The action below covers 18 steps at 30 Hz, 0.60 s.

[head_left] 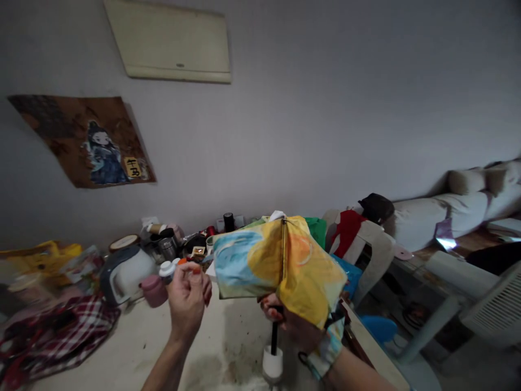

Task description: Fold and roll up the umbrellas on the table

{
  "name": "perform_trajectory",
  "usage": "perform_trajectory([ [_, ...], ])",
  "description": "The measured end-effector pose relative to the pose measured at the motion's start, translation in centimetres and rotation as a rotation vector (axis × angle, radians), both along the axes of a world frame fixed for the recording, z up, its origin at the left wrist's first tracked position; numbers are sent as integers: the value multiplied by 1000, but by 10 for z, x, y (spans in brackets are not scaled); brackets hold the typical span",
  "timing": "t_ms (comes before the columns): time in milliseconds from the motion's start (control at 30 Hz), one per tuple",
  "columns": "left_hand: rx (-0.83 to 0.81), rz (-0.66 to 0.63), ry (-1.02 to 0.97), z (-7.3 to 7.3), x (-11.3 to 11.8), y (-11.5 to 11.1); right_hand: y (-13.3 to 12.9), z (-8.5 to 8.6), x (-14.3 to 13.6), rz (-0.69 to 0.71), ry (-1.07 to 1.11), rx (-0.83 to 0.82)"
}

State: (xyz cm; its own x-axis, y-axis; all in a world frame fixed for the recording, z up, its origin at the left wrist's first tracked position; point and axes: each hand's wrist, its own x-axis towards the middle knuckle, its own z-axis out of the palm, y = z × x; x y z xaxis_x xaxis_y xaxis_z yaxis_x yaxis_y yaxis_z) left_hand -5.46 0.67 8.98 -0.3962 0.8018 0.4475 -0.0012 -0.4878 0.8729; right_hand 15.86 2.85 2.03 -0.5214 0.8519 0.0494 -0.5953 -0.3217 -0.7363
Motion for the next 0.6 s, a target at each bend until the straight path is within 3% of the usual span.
perform_trajectory([
  [100, 22, -15, 73, 7, 5, -4, 5, 6, -2, 58, 20, -48],
  [267, -101, -78, 184, -5, 36, 0, 10, 6, -9, 73, 12, -72],
  [433, -146, 188, 240, -7, 54, 13, 3, -4, -22, -1, -68, -91],
  [600, -97, 302, 418, -10, 52, 12, 5, -4, -22, -157, -114, -70],
])
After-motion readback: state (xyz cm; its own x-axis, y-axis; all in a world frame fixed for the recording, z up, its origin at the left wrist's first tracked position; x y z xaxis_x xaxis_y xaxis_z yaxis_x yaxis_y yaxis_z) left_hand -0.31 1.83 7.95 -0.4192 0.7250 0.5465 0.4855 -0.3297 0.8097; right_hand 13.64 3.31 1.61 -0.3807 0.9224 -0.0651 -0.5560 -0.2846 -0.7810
